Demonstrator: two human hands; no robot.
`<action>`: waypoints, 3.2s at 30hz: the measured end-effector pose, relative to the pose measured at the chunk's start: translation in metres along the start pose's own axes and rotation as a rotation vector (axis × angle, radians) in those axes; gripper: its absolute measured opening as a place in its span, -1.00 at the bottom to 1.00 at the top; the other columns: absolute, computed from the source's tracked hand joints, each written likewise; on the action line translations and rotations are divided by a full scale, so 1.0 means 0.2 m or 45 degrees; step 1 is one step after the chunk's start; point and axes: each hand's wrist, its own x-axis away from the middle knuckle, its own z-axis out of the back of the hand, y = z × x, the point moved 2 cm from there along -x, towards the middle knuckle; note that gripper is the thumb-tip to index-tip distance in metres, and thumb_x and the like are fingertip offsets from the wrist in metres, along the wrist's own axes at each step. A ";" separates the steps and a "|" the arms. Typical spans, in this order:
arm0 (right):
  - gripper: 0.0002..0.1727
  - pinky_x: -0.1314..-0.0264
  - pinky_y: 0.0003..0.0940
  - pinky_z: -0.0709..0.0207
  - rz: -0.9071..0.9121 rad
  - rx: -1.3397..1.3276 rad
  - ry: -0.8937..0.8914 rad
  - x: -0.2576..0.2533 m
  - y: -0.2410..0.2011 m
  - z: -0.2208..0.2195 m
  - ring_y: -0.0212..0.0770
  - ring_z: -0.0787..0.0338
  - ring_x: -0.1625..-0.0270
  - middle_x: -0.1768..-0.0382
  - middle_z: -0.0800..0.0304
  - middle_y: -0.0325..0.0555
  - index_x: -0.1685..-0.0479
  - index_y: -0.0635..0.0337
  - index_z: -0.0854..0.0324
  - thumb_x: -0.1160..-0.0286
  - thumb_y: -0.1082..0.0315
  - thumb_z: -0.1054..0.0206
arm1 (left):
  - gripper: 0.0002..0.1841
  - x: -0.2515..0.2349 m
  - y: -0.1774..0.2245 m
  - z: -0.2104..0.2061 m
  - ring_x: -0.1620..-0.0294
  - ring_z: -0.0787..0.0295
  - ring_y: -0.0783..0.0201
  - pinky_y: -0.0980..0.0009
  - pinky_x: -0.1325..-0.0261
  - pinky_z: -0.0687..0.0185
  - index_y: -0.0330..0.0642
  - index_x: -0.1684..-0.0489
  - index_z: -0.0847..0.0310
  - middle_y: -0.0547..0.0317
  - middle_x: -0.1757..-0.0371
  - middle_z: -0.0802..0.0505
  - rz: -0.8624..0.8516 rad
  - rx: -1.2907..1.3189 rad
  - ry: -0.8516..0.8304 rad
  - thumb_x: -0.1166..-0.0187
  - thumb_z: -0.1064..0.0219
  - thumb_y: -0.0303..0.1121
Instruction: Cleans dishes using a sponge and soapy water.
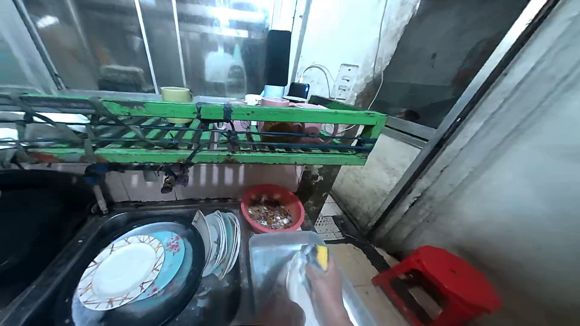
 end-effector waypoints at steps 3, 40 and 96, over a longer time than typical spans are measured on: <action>-0.07 -0.52 0.13 -0.44 0.125 -0.218 -0.174 0.26 -0.15 -0.06 0.29 -0.55 -0.47 -0.45 -0.45 0.57 -0.60 0.61 -0.22 -0.08 0.45 -0.51 | -0.23 -0.06 -0.07 0.07 -0.08 -0.69 0.12 0.15 -0.09 -0.65 -0.22 -0.85 0.12 -0.20 -0.26 -0.67 -0.063 0.070 0.018 -0.60 -0.17 -0.61; 0.02 -0.37 -0.09 -0.63 0.148 -0.316 -0.072 0.25 -0.20 0.02 -0.01 -0.73 -0.28 -0.34 -0.62 0.39 -0.70 0.53 -0.07 -0.19 0.42 -0.59 | -0.28 0.10 -0.16 0.07 -0.37 -0.61 0.00 0.09 -0.43 -0.50 -0.53 -0.72 -0.05 -0.38 -0.39 -0.62 -0.108 -0.148 -0.031 -0.50 -0.24 -0.58; -0.24 -0.49 0.17 -0.53 1.057 0.286 -0.391 0.34 -0.22 -0.01 0.27 -0.70 -0.38 -0.27 -0.75 0.29 -0.30 0.41 -0.63 -0.04 0.15 -0.68 | -0.52 -0.18 -0.11 0.25 -0.19 -0.75 0.25 0.25 -0.28 -0.69 -0.33 -0.55 -0.41 -0.09 -0.25 -0.76 -0.472 0.581 0.516 -0.89 0.07 -0.16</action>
